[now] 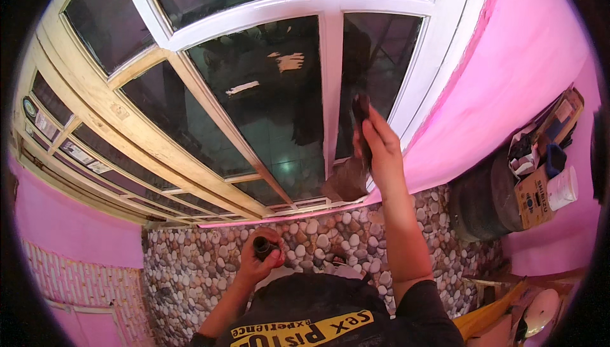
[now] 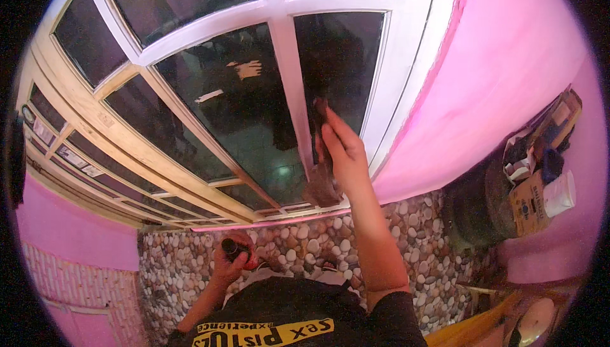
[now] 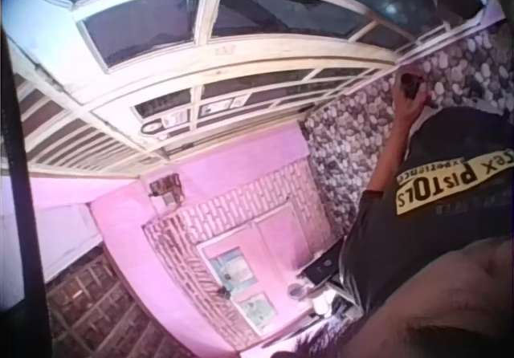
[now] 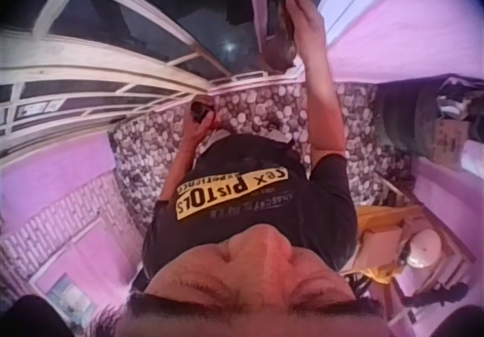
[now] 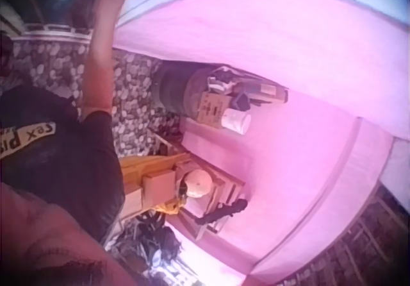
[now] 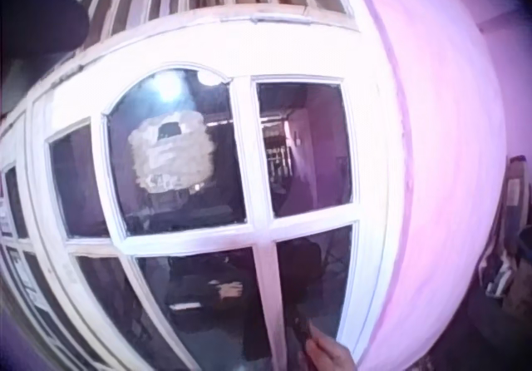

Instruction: The person paints the frame of a glass window with a brush and then wipes the edges of the frame using a cloth.

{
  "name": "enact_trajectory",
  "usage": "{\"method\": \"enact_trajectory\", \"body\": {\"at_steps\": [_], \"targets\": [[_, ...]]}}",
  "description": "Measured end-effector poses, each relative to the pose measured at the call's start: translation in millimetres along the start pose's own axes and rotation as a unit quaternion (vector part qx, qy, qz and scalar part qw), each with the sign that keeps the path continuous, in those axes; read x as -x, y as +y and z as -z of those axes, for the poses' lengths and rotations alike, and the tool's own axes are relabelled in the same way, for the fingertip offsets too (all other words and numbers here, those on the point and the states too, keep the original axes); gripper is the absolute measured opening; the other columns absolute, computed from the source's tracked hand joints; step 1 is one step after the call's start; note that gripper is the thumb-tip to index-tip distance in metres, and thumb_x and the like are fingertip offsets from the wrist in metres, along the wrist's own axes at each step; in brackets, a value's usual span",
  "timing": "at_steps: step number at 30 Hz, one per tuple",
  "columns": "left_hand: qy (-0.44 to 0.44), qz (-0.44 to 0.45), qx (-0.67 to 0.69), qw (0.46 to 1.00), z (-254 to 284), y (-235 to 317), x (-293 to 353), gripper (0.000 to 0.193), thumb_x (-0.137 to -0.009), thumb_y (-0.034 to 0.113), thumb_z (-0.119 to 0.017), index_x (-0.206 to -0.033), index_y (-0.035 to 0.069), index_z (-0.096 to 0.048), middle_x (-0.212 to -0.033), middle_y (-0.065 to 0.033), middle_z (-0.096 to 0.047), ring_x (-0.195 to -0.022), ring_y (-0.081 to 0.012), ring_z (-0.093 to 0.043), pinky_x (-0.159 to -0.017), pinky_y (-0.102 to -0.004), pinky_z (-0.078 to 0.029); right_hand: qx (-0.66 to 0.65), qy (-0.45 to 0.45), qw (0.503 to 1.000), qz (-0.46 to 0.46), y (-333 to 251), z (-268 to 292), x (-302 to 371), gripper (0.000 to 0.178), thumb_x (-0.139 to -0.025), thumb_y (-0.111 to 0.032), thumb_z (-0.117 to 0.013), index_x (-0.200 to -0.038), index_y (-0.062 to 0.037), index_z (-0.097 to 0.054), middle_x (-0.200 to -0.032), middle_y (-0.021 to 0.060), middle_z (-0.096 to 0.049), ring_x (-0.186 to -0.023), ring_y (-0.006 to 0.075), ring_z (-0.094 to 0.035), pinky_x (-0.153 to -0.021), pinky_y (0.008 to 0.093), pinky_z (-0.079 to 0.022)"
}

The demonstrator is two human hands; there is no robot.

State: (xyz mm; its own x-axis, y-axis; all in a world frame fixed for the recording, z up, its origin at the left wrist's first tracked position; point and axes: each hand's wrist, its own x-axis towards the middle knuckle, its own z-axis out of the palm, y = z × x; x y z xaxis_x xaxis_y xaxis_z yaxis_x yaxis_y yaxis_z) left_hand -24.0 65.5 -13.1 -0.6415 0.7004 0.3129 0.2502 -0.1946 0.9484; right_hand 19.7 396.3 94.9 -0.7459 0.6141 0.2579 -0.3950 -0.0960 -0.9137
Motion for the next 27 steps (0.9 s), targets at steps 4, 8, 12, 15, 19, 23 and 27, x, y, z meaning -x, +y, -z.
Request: {"method": "enact_trajectory", "body": {"at_steps": [4,8,12,15,19,23,27], "targets": [[-0.018,0.002,0.005,1.000,14.7,5.2,-5.3,0.025,-0.088,0.012,-0.068,-0.107,0.004,-0.054,-0.103,-0.0118,-0.057,-0.090,-0.0193,-0.058,-0.079,-0.0319,-0.049,-0.047,0.038,0.998,-0.027,55.8,-0.1,44.6,0.041,-0.104,-0.016,-0.051,-0.144,-0.0076,-0.049,-0.088,0.0013,-0.058,-0.066,0.0089,-0.051,-0.060,0.0227,-0.043],[-0.048,0.000,-0.016,0.999,45.1,-2.6,-9.9,0.025,-0.088,0.012,-0.068,-0.107,0.004,-0.054,-0.104,-0.0126,-0.057,-0.091,-0.0199,-0.059,-0.080,-0.0329,-0.050,-0.091,0.119,0.986,-0.078,116.9,-12.6,75.5,0.040,-0.103,-0.018,-0.054,-0.142,-0.0097,-0.052,-0.083,0.0001,-0.058,-0.066,0.0083,-0.051,-0.059,0.0226,-0.043],[-0.110,-0.002,-0.021,0.994,74.1,-1.4,-24.5,0.024,-0.088,0.011,-0.068,-0.107,0.003,-0.055,-0.104,-0.0142,-0.057,-0.091,-0.0208,-0.060,-0.080,-0.0332,-0.050,-0.064,0.206,0.970,-0.112,180.7,-18.6,89.1,0.039,-0.102,-0.019,-0.057,-0.141,-0.0143,-0.055,-0.082,-0.0013,-0.058,-0.067,0.0073,-0.051,-0.058,0.0214,-0.042],[-0.135,0.012,-0.010,0.991,99.9,3.5,-27.8,0.024,-0.088,0.012,-0.067,-0.106,0.003,-0.054,-0.104,-0.0151,-0.056,-0.089,-0.0216,-0.060,-0.079,-0.0341,-0.051,-0.045,0.231,0.966,-0.102,222.8,-29.6,95.3,0.039,-0.102,-0.018,-0.056,-0.141,-0.0135,-0.054,-0.085,-0.0015,-0.059,-0.069,0.0065,-0.052,-0.058,0.0210,-0.042],[-0.138,0.048,0.011,0.989,124.2,2.0,-29.0,0.024,-0.090,0.015,-0.067,-0.106,0.002,-0.053,-0.102,-0.0151,-0.056,-0.087,-0.0229,-0.061,-0.080,-0.0367,-0.052,-0.060,0.256,0.963,-0.060,259.0,-50.3,88.3,0.040,-0.103,-0.017,-0.056,-0.142,-0.0111,-0.053,-0.090,-0.0023,-0.059,-0.072,0.0055,-0.052,-0.060,0.0203,-0.042],[-0.138,0.011,-0.035,0.990,139.4,-12.0,-32.6,0.030,-0.089,0.025,-0.070,-0.103,0.004,-0.053,-0.100,-0.0152,-0.057,-0.088,-0.0242,-0.062,-0.081,-0.0379,-0.052,0.033,0.293,0.955,0.010,303.1,-50.5,75.8,0.041,-0.104,-0.019,-0.055,-0.143,-0.0090,-0.051,-0.094,-0.0031,-0.059,-0.077,0.0049,-0.053,-0.064,0.0201,-0.044],[-0.139,0.022,-0.026,0.990,142.5,-19.1,-31.4,0.032,-0.088,0.026,-0.071,-0.102,0.004,-0.053,-0.100,-0.0158,-0.058,-0.094,-0.0252,-0.061,-0.082,-0.0382,-0.052,0.076,0.316,0.945,0.031,310.4,-63.8,66.2,0.041,-0.104,-0.019,-0.053,-0.144,-0.0072,-0.050,-0.122,0.0019,-0.058,-0.092,0.0065,-0.054,-0.078,0.0221,-0.049]]}}
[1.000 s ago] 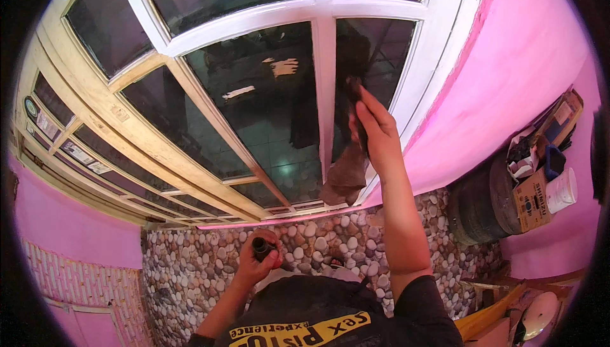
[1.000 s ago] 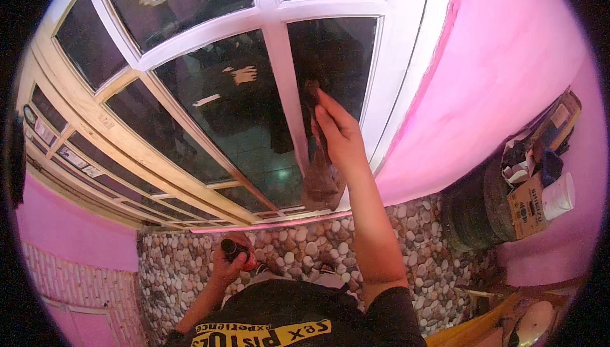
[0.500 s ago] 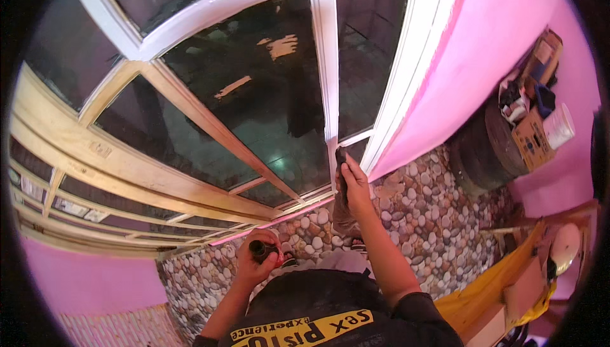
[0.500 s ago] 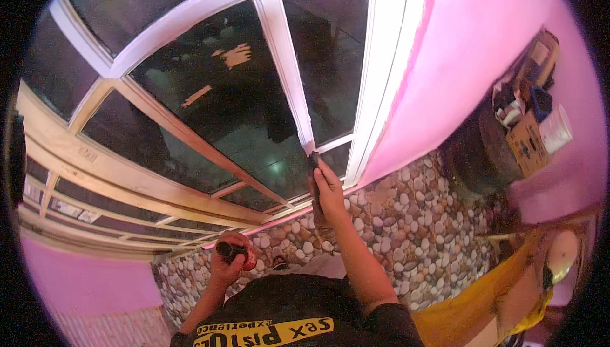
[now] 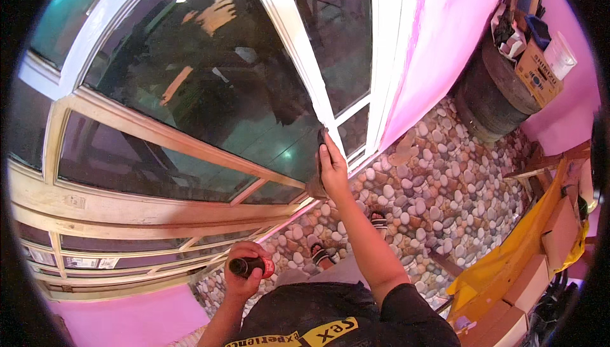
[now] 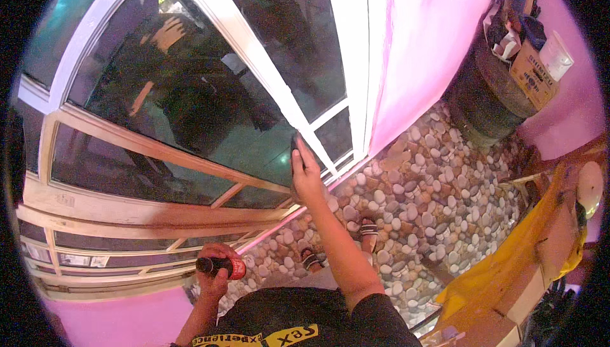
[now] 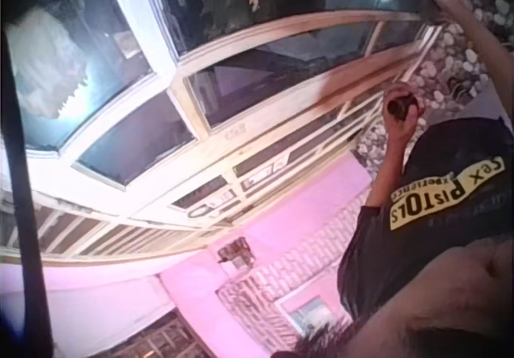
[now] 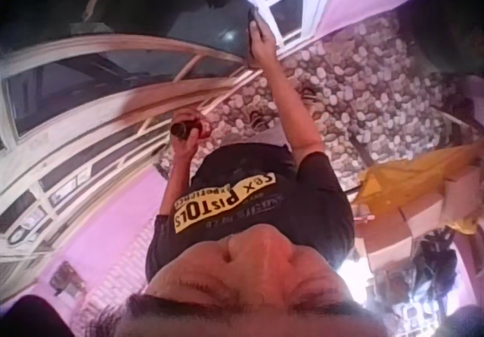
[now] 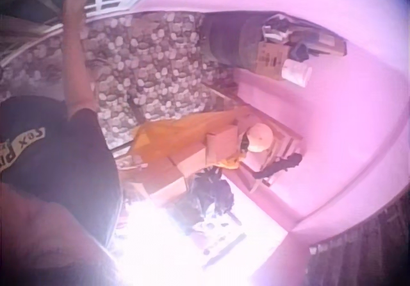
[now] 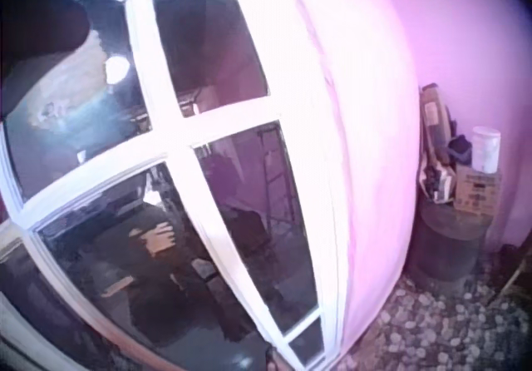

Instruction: The person paints the frame of a glass window with a brush and then wipes the edges of the frame using a cloth.

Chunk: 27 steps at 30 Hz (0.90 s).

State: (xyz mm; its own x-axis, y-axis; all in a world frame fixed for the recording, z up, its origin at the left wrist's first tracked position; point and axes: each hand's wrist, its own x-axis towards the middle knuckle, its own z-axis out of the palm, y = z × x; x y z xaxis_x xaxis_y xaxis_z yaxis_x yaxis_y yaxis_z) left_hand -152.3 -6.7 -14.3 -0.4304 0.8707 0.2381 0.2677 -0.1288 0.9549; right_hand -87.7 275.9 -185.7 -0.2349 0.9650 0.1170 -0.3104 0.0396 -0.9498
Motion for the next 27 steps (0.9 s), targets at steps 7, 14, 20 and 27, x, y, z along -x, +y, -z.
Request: {"method": "enact_trajectory", "body": {"at_steps": [7,14,20,27], "targets": [[-0.028,0.002,-0.007,1.000,3.3,-4.6,-10.2,0.033,-0.088,0.026,-0.071,-0.103,0.003,-0.054,-0.102,-0.0159,-0.059,-0.093,-0.0258,-0.061,-0.083,-0.0387,-0.052,0.002,0.027,1.000,0.000,-17.5,-16.6,-3.2,0.042,-0.104,-0.019,-0.051,-0.142,-0.0020,-0.050,-0.141,0.0162,-0.055,-0.128,0.0231,-0.053,-0.106,0.0310,-0.040],[-0.039,0.008,-0.015,0.999,5.0,-10.0,-15.4,0.032,-0.088,0.026,-0.071,-0.103,0.003,-0.054,-0.102,-0.0159,-0.059,-0.093,-0.0256,-0.061,-0.083,-0.0390,-0.052,0.049,0.057,0.994,0.075,-33.7,-21.7,-7.1,0.039,-0.104,-0.016,-0.052,-0.140,-0.0021,-0.052,-0.130,0.0151,-0.061,-0.108,0.0186,-0.060,-0.094,0.0280,-0.046],[-0.047,0.006,-0.024,0.999,6.2,-14.3,-19.6,0.032,-0.088,0.026,-0.071,-0.103,0.003,-0.054,-0.101,-0.0158,-0.060,-0.092,-0.0251,-0.061,-0.083,-0.0388,-0.052,0.059,0.040,0.994,0.086,-44.9,-26.3,-6.6,0.036,-0.103,-0.015,-0.052,-0.137,-0.0031,-0.055,-0.123,0.0166,-0.063,-0.103,0.0196,-0.062,-0.093,0.0289,-0.047],[-0.051,0.021,-0.025,0.998,6.9,-16.7,-21.9,0.032,-0.088,0.027,-0.071,-0.103,0.004,-0.054,-0.100,-0.0160,-0.061,-0.091,-0.0256,-0.061,-0.082,-0.0388,-0.052,0.039,0.053,0.998,0.014,-29.0,-22.8,-2.6,0.037,-0.103,-0.010,-0.051,-0.139,-0.0021,-0.053,-0.128,0.0117,-0.062,-0.106,0.0158,-0.057,-0.093,0.0269,-0.044]]}}
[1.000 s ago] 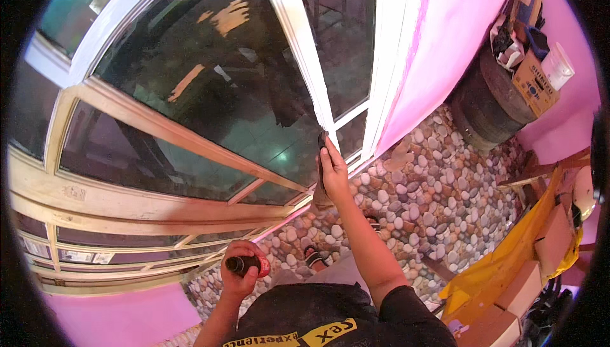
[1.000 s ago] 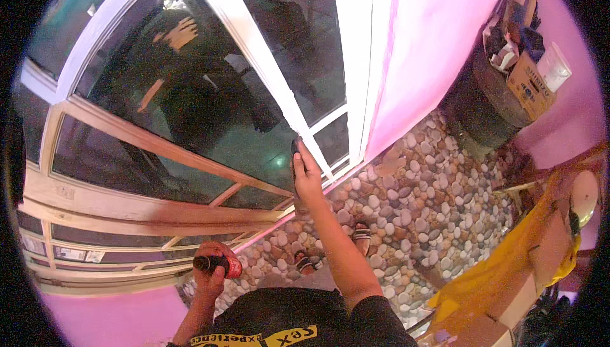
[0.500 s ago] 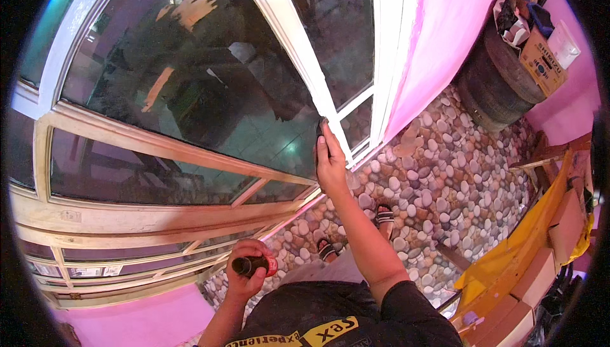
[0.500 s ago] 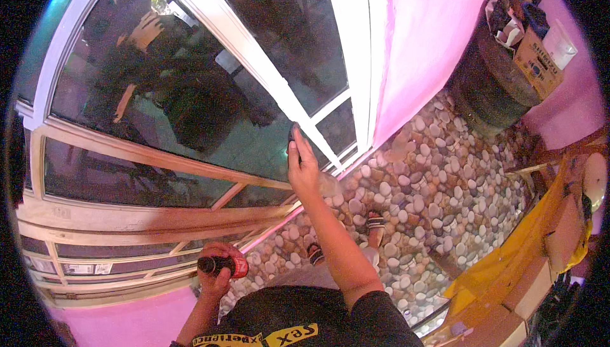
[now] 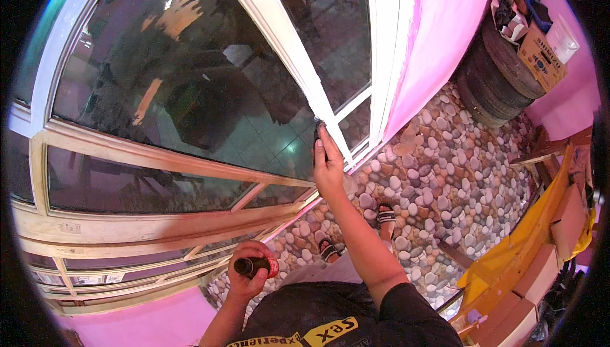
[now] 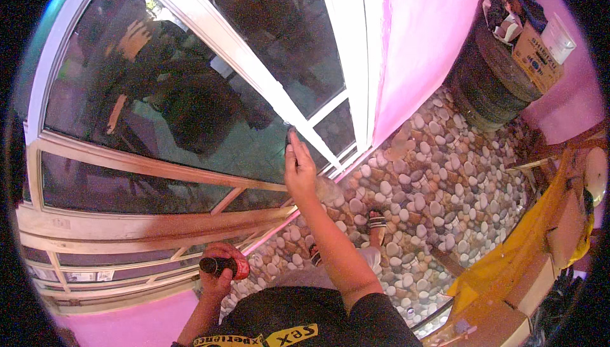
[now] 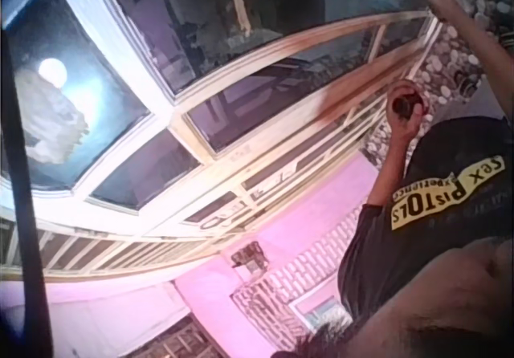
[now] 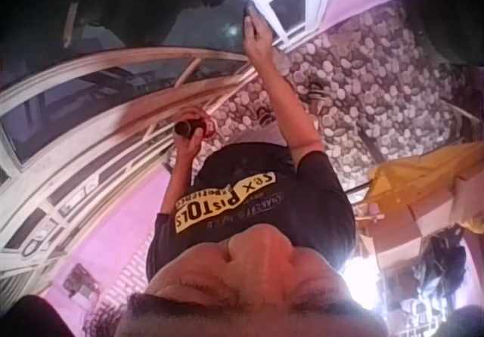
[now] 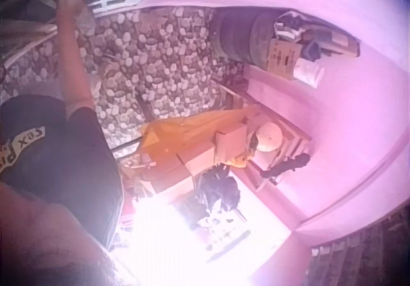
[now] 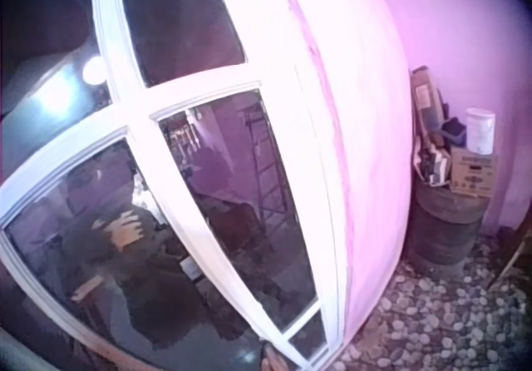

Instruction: The person paints the frame of a glass window with a brush and then wipes the edges of the frame using a cloth.

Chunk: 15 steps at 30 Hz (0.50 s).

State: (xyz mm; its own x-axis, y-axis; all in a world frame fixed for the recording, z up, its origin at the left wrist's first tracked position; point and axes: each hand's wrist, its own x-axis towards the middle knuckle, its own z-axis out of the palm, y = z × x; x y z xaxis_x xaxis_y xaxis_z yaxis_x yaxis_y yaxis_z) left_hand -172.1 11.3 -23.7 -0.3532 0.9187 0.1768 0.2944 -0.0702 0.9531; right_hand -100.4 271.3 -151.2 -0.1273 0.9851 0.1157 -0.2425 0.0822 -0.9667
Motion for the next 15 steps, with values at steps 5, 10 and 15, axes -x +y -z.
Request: {"method": "enact_trajectory", "body": {"at_steps": [5,10,15], "targets": [[0.000,0.002,-0.001,1.000,-2.4,-0.3,-1.7,0.032,-0.088,0.027,-0.071,-0.103,0.004,-0.054,-0.101,-0.0158,-0.061,-0.092,-0.0257,-0.061,-0.082,-0.0389,-0.051,0.027,0.038,0.994,0.095,-21.5,-13.1,-2.2,0.037,-0.102,-0.013,-0.052,-0.137,-0.0007,-0.054,-0.110,0.0161,-0.065,-0.093,0.0191,-0.061,-0.087,0.0282,-0.048],[-0.013,-0.002,0.001,1.000,-3.3,0.1,-3.1,0.030,-0.088,0.024,-0.071,-0.105,0.005,-0.055,-0.102,-0.0154,-0.059,-0.094,-0.0258,-0.061,-0.081,-0.0389,-0.052,0.080,0.060,0.990,0.096,-29.2,-18.3,-1.9,0.038,-0.103,-0.015,-0.050,-0.138,-0.0003,-0.053,-0.103,0.0173,-0.063,-0.089,0.0210,-0.061,-0.083,0.0292,-0.049],[-0.008,0.010,0.005,1.000,-5.4,1.7,-1.7,0.031,-0.088,0.025,-0.070,-0.105,0.005,-0.055,-0.102,-0.0154,-0.057,-0.094,-0.0261,-0.061,-0.084,-0.0401,-0.054,0.035,0.037,0.998,-0.023,-55.3,-24.1,-0.3,0.038,-0.104,-0.013,-0.048,-0.139,0.0010,-0.051,-0.119,0.0181,-0.059,-0.106,0.0231,-0.058,-0.093,0.0306,-0.045]]}}
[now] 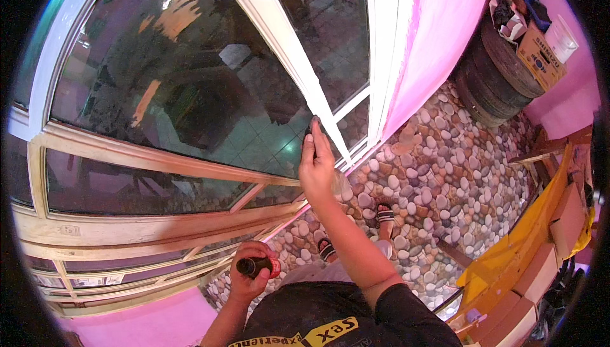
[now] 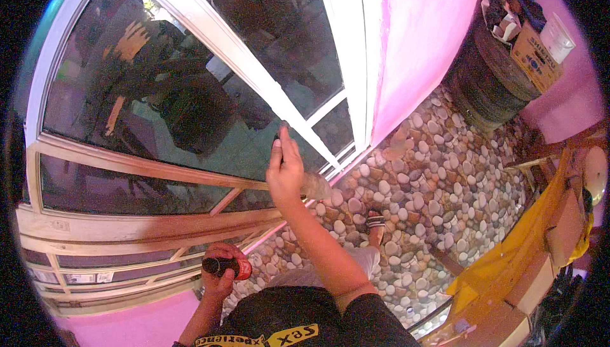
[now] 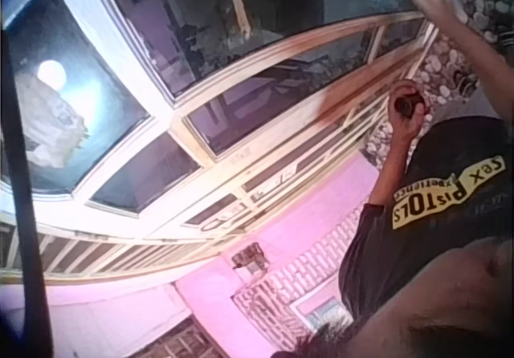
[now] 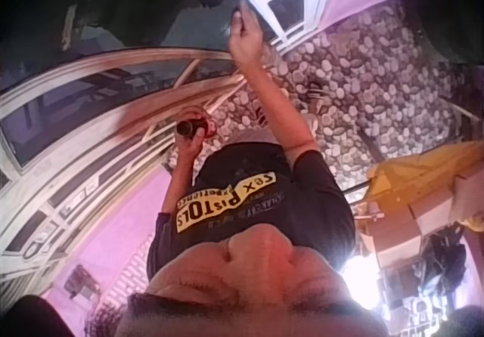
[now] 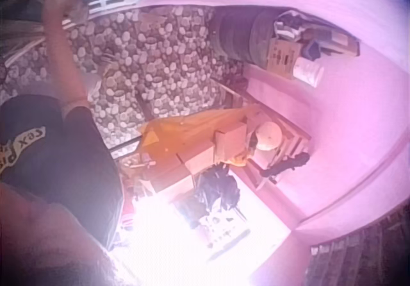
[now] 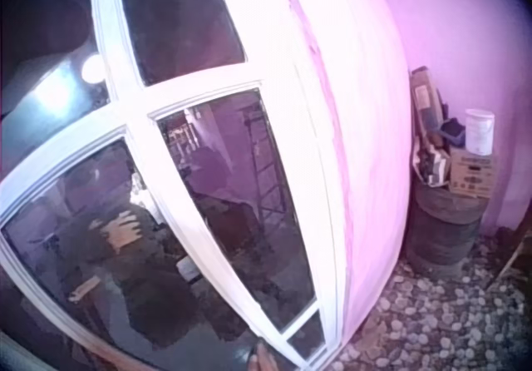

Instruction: The person paints the frame of a glass window with a brush and then wipes the edges of the frame using a cloth.

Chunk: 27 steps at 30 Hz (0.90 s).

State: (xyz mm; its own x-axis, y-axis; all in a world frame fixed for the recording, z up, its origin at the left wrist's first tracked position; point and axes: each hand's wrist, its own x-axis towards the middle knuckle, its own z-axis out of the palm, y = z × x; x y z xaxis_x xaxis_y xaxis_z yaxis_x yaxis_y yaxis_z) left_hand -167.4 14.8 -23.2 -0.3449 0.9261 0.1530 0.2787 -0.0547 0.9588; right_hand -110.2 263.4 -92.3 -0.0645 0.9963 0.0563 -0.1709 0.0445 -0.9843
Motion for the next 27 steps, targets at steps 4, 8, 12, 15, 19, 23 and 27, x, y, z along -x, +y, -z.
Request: {"method": "enact_trajectory", "body": {"at_steps": [4,8,12,15,19,23,27], "targets": [[-0.001,0.003,0.003,1.000,-2.0,2.7,-1.1,0.032,-0.087,0.026,-0.071,-0.104,0.004,-0.054,-0.101,-0.0154,-0.057,-0.094,-0.0262,-0.061,-0.083,-0.0408,-0.054,0.010,0.038,0.997,0.067,-1.7,-4.4,-2.2,0.039,-0.104,-0.013,-0.047,-0.141,0.0014,-0.050,-0.137,0.0199,-0.057,-0.124,0.0252,-0.056,-0.103,0.0319,-0.042],[0.005,-0.006,-0.008,1.000,1.7,0.6,0.8,0.032,-0.088,0.026,-0.071,-0.103,0.004,-0.054,-0.100,-0.0153,-0.058,-0.094,-0.0260,-0.061,-0.083,-0.0407,-0.054,0.026,0.024,0.999,0.035,-20.1,-4.5,-0.8,0.039,-0.104,-0.015,-0.046,-0.140,0.0024,-0.051,-0.137,0.0212,-0.057,-0.125,0.0283,-0.056,-0.104,0.0331,-0.041],[0.001,-0.010,-0.009,1.000,0.1,2.5,-0.7,0.032,-0.088,0.026,-0.071,-0.103,0.003,-0.053,-0.100,-0.0155,-0.058,-0.092,-0.0257,-0.061,-0.083,-0.0399,-0.053,0.043,0.054,0.995,0.072,-18.7,-6.1,-3.2,0.038,-0.103,-0.014,-0.047,-0.137,0.0034,-0.053,-0.127,0.0242,-0.060,-0.114,0.0329,-0.060,-0.098,0.0363,-0.045],[-0.002,-0.009,-0.004,1.000,-0.4,2.6,-0.7,0.033,-0.088,0.026,-0.071,-0.103,0.003,-0.053,-0.101,-0.0157,-0.059,-0.092,-0.0255,-0.061,-0.083,-0.0395,-0.052,0.067,0.072,0.989,0.106,-23.4,-7.9,-4.5,0.036,-0.102,-0.013,-0.048,-0.134,0.0041,-0.054,-0.117,0.0274,-0.063,-0.102,0.0365,-0.065,-0.090,0.0394,-0.050],[0.001,-0.019,-0.016,1.000,-0.6,2.9,-0.7,0.035,-0.089,0.028,-0.072,-0.104,0.003,-0.053,-0.100,-0.0157,-0.058,-0.092,-0.0253,-0.061,-0.082,-0.0389,-0.052,0.052,0.047,0.994,0.086,-34.7,-6.6,-2.7,0.036,-0.102,-0.012,-0.049,-0.134,0.0040,-0.053,-0.107,0.0256,-0.063,-0.093,0.0364,-0.064,-0.085,0.0400,-0.050],[-0.005,-0.014,0.002,1.000,-2.1,-2.6,0.3,0.036,-0.089,0.029,-0.072,-0.105,0.003,-0.053,-0.101,-0.0158,-0.058,-0.092,-0.0251,-0.061,-0.082,-0.0384,-0.052,0.046,0.076,0.988,0.123,-34.7,-8.0,-7.7,0.036,-0.102,-0.012,-0.048,-0.135,0.0032,-0.053,-0.099,0.0229,-0.061,-0.086,0.0349,-0.062,-0.081,0.0392,-0.050],[-0.004,-0.003,-0.007,1.000,-2.2,-4.0,2.2,0.034,-0.089,0.029,-0.071,-0.104,0.003,-0.053,-0.101,-0.0157,-0.058,-0.091,-0.0250,-0.061,-0.082,-0.0386,-0.051,0.022,0.016,0.996,0.085,-55.4,-1.9,-4.3,0.037,-0.102,-0.010,-0.049,-0.136,0.0014,-0.052,-0.096,0.0209,-0.060,-0.080,0.0310,-0.060,-0.077,0.0364,-0.050]]}}
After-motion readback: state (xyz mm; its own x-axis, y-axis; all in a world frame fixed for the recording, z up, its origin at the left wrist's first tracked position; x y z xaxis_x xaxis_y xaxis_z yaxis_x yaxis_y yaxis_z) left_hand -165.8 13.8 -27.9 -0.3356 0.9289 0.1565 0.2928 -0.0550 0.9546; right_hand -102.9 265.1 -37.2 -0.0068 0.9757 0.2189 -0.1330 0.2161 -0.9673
